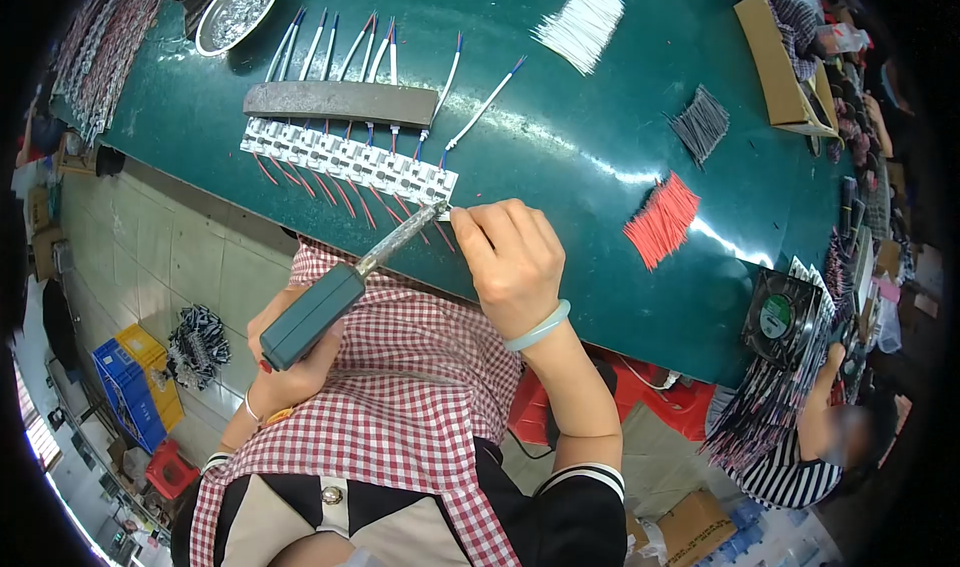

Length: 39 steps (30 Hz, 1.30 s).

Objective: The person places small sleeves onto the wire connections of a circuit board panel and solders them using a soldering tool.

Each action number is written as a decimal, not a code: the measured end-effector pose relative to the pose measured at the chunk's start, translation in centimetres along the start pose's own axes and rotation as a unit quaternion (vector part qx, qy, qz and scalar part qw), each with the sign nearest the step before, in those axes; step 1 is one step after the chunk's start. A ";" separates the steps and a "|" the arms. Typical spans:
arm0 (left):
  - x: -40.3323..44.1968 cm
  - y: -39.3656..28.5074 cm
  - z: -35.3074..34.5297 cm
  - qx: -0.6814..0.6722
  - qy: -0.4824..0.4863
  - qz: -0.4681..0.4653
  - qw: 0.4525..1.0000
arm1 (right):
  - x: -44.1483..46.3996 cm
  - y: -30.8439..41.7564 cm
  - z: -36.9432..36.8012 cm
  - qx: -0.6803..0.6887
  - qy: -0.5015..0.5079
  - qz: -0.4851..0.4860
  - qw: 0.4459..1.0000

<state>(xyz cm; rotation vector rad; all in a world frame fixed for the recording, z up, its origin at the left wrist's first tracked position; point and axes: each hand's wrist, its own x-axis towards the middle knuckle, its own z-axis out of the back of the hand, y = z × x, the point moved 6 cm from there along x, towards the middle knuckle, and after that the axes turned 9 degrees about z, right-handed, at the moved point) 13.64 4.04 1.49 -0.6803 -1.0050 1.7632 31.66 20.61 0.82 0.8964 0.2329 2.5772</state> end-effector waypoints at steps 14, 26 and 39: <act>-0.2 0.1 0.3 0.044 -0.011 -0.034 0.998 | 0.2 0.1 -0.3 -0.006 0.008 0.001 1.000; -0.1 -0.5 1.0 0.041 -0.033 -0.074 0.996 | -0.3 -0.1 -0.7 -0.004 0.008 -0.006 1.000; -0.6 0.7 2.0 0.027 -0.061 -0.052 0.996 | 1.0 -0.1 -1.1 0.037 -0.015 0.033 0.999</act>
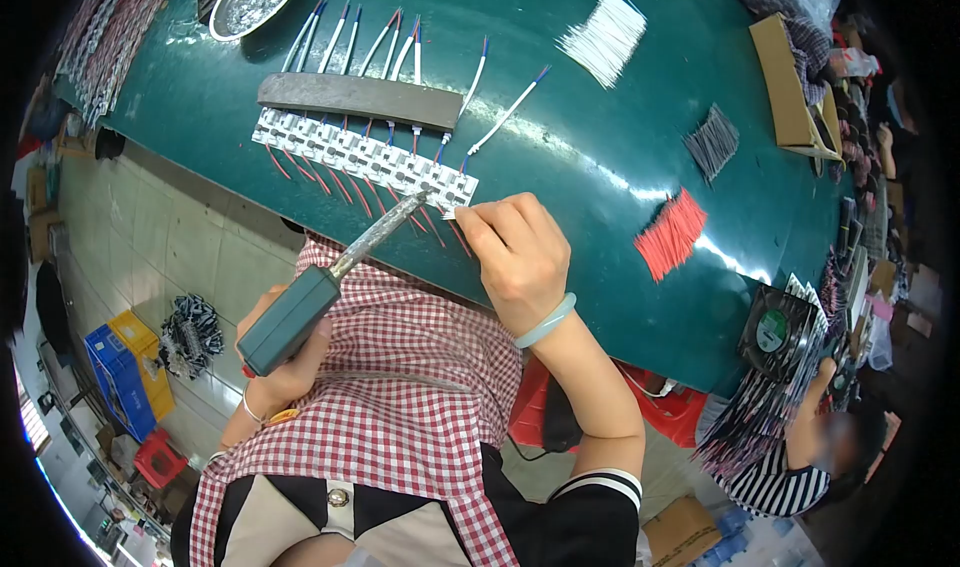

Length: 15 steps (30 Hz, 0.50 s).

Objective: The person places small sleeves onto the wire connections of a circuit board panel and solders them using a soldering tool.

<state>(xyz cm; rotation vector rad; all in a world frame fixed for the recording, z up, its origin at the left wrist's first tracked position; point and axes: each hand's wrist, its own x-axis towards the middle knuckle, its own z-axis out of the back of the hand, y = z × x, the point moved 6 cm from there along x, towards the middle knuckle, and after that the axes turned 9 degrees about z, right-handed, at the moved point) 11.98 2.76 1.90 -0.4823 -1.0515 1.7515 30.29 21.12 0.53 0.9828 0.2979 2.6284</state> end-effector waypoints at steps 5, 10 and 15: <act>-0.1 0.8 0.0 -0.024 -0.004 0.034 0.999 | 0.3 0.1 -0.1 0.003 0.005 -0.001 1.000; 0.2 0.8 0.2 -0.027 0.004 0.031 0.999 | 1.0 0.3 -0.3 0.027 0.008 -0.004 1.000; 0.4 1.0 0.4 -0.030 0.002 0.025 0.999 | 1.0 0.2 -0.7 0.018 0.015 0.000 1.000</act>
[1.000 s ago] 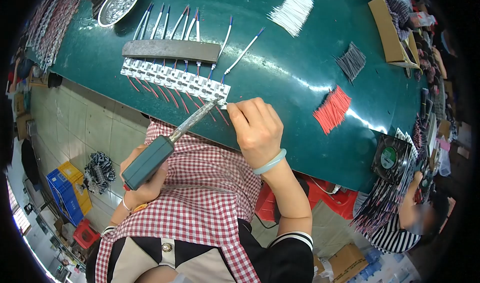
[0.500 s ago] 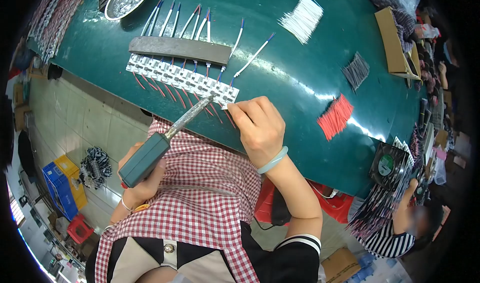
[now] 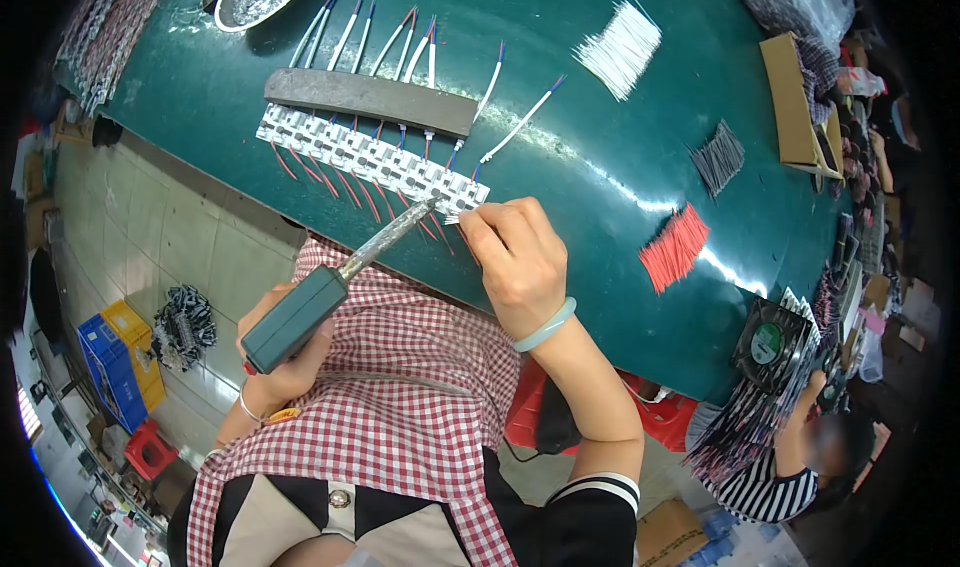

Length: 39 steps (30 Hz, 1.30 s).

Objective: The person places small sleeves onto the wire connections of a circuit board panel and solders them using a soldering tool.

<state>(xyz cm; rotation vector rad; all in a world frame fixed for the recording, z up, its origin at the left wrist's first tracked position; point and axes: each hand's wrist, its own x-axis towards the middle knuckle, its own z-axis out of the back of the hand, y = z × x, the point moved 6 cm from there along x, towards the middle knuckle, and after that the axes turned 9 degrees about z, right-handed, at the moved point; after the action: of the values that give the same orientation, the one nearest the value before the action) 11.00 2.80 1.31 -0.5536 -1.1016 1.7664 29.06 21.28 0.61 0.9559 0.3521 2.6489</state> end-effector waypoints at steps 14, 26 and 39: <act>0.2 0.4 0.2 -0.020 0.024 0.019 0.999 | 0.9 0.2 -0.2 0.002 0.025 0.014 1.000; 0.1 0.2 0.3 0.011 0.015 0.004 1.000 | 0.2 0.0 -0.1 0.008 0.037 -0.027 0.999; 0.0 -0.1 -0.2 0.014 0.013 -0.006 1.000 | 0.0 -0.8 -0.1 0.026 0.037 -0.039 0.998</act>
<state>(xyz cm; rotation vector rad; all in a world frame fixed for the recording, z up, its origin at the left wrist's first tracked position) 11.19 2.95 1.28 -0.5504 -1.0585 1.7575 29.16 22.03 0.28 0.8425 0.4679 2.6201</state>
